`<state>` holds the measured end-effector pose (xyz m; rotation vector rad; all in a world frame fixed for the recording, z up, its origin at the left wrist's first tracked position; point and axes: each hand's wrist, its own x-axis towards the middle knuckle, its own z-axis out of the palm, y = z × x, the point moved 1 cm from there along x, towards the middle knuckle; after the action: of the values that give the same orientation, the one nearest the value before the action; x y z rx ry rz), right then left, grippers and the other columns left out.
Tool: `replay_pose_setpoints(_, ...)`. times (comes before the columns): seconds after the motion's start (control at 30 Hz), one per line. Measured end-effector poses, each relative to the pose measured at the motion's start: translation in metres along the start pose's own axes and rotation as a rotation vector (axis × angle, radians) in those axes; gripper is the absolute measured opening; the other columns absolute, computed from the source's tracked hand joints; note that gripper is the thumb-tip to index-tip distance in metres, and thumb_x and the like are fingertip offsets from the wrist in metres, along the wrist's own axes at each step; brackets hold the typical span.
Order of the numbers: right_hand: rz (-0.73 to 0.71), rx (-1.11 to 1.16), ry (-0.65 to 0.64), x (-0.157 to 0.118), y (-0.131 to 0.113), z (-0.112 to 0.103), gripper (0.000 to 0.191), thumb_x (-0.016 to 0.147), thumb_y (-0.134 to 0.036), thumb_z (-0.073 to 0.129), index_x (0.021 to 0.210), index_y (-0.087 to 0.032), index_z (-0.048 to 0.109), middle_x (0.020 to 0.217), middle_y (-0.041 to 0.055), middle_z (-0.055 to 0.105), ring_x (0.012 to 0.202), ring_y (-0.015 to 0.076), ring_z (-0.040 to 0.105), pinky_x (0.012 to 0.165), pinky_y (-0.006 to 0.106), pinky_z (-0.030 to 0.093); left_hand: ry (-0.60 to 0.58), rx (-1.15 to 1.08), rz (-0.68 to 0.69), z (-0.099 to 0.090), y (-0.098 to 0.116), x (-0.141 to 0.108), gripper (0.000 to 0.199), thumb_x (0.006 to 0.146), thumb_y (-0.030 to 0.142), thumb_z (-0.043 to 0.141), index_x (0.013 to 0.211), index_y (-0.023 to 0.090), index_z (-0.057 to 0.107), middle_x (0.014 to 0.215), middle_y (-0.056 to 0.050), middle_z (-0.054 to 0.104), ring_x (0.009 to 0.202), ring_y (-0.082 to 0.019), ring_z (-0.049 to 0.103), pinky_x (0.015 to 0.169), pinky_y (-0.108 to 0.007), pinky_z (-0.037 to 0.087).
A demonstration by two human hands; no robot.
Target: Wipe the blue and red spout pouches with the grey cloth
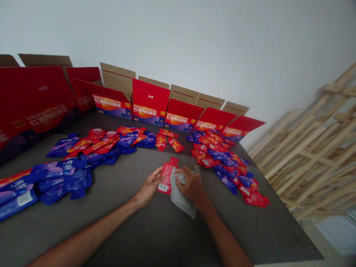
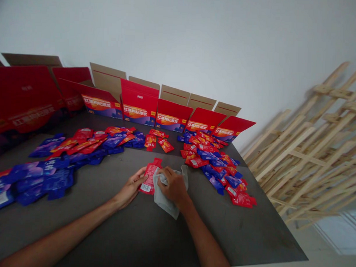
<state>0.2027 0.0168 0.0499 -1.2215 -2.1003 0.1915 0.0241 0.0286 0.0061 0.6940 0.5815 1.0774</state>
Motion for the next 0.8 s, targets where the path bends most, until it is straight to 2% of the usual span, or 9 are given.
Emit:
replay_pose_setpoints(0.1,0.004,-0.012,-0.079,-0.001,-0.003,0.006,0.019,0.085,-0.015,0.056,0.102,-0.022,0.062,0.098,0.0022,0.067,0.086,0.0171,0.066,0.080,0.027,0.049,0.027,-0.041,0.000,0.001,0.002,0.000,0.048,0.081,0.023,0.071,0.128,0.020,0.061,0.112,-0.008,0.073,0.087,-0.019,0.070,0.081,-0.027,0.050)
replay_pose_setpoints(0.2,-0.049,-0.017,-0.165,-0.003,-0.010,0.011,0.019,0.086,-0.017,0.057,0.102,-0.024,0.062,0.099,0.0004,0.068,0.088,0.0160,0.066,0.079,0.025,0.049,0.041,-0.090,0.023,0.003,0.005,0.000,0.049,0.084,0.023,0.068,0.132,0.022,0.058,0.117,-0.007,0.071,0.102,-0.021,0.067,0.091,-0.029,0.048)
replay_pose_setpoints(0.3,-0.094,-0.010,-0.223,-0.005,-0.015,0.015,0.020,0.085,-0.017,0.059,0.103,-0.026,0.062,0.101,-0.0018,0.068,0.088,0.0146,0.066,0.078,0.024,0.049,0.040,-0.116,0.030,0.004,0.006,0.001,0.046,0.086,0.021,0.065,0.132,0.021,0.058,0.119,-0.007,0.070,0.109,-0.022,0.065,0.097,-0.031,0.046)
replay_pose_setpoints(0.4,-0.044,-0.031,-0.165,-0.005,-0.014,0.015,0.018,0.085,-0.017,0.058,0.102,-0.024,0.062,0.101,0.0000,0.067,0.088,0.0173,0.066,0.076,0.026,0.049,0.004,-0.133,-0.018,0.006,0.006,0.000,0.042,0.088,0.019,0.062,0.130,0.019,0.060,0.123,-0.009,0.069,0.114,-0.024,0.062,0.103,-0.034,0.042)
replay_pose_setpoints(0.57,0.133,-0.059,0.109,0.001,-0.001,0.004,0.015,0.089,-0.017,0.052,0.102,-0.022,0.060,0.100,0.0038,0.066,0.089,0.0206,0.065,0.081,0.031,0.048,-0.109,-0.142,-0.118,0.009,0.005,-0.004,0.039,0.089,0.017,0.058,0.128,0.017,0.063,0.124,-0.011,0.068,0.120,-0.026,0.060,0.108,-0.037,0.037)
replay_pose_setpoints(0.63,0.161,-0.057,0.163,0.002,0.003,0.001,0.015,0.090,-0.018,0.051,0.101,-0.022,0.060,0.100,0.0038,0.066,0.089,0.0204,0.065,0.082,0.032,0.048,-0.146,-0.136,-0.136,0.010,0.004,-0.005,0.040,0.090,0.017,0.056,0.130,0.017,0.061,0.128,-0.011,0.067,0.122,-0.026,0.058,0.108,-0.037,0.036)
replay_pose_setpoints(0.7,0.151,-0.045,0.145,0.002,0.004,0.001,0.015,0.090,-0.018,0.051,0.102,-0.022,0.060,0.100,0.0040,0.066,0.091,0.0200,0.065,0.084,0.031,0.048,-0.164,-0.143,-0.144,0.009,0.003,-0.005,0.040,0.091,0.018,0.055,0.131,0.017,0.060,0.131,-0.011,0.065,0.124,-0.026,0.057,0.108,-0.037,0.036)
replay_pose_setpoints(0.8,0.087,-0.017,0.022,0.000,-0.002,0.005,0.017,0.089,-0.016,0.053,0.104,-0.021,0.060,0.102,0.0044,0.066,0.093,0.0193,0.064,0.084,0.029,0.048,-0.171,-0.178,-0.131,0.008,0.002,-0.004,0.043,0.093,0.019,0.053,0.135,0.017,0.056,0.132,-0.011,0.064,0.124,-0.025,0.057,0.108,-0.037,0.036)
